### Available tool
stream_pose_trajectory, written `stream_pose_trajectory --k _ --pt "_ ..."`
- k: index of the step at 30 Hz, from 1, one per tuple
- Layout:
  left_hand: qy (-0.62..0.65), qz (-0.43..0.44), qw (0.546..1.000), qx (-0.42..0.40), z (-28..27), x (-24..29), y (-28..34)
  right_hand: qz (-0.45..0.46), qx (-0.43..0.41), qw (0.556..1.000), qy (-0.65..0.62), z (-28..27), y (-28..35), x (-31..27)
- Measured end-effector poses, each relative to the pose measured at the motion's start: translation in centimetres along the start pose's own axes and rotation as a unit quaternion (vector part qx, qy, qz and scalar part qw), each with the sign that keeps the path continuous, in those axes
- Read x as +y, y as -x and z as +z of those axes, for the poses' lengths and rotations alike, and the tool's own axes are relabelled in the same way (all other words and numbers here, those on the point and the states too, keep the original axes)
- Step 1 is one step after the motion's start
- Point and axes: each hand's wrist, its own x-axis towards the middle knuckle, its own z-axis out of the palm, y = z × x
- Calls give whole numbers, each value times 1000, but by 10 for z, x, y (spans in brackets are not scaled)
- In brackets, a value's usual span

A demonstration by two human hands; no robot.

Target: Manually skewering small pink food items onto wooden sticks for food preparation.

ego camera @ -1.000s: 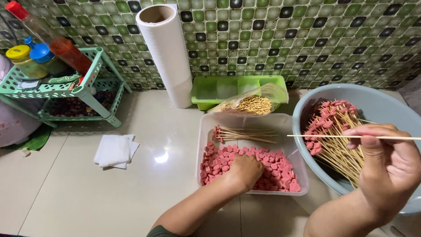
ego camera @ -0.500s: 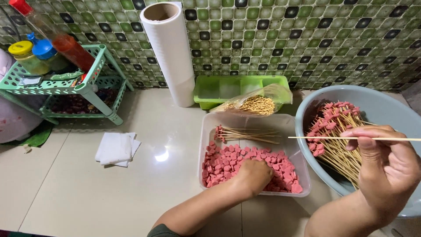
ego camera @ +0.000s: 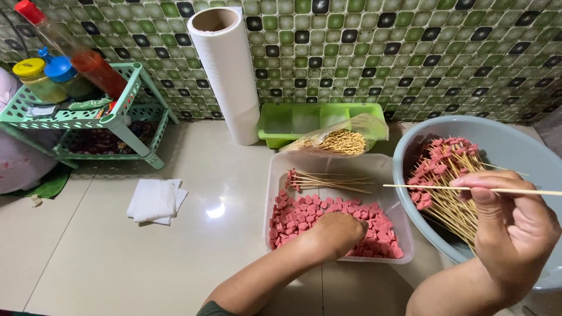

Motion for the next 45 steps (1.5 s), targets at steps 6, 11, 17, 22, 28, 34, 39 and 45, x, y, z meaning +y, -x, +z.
stream_pose_trajectory --k 6,11,17,22,28,34,39,45 --pt "209 108 938 254 -75 -11 64 35 -70 997 4 3 -7 -26" --pt "399 77 835 371 -124 -9 99 -6 -196 972 126 4 -3 -3" --pt "530 29 712 460 -128 -20 107 -111 -272 937 189 33 -5 -2" --pt "548 36 693 467 -129 -18 110 -124 -286 929 198 39 -3 -1" --pt "539 41 693 476 -131 -15 112 -113 -274 935 194 37 0 1" --pt "482 58 703 519 -126 -13 112 -118 -264 933 214 37 1 -4" --pt "345 77 739 574 -124 -11 108 -140 -271 928 212 38 0 -11" --pt "323 86 779 531 -125 -20 121 -139 -270 939 159 31 1 -6"
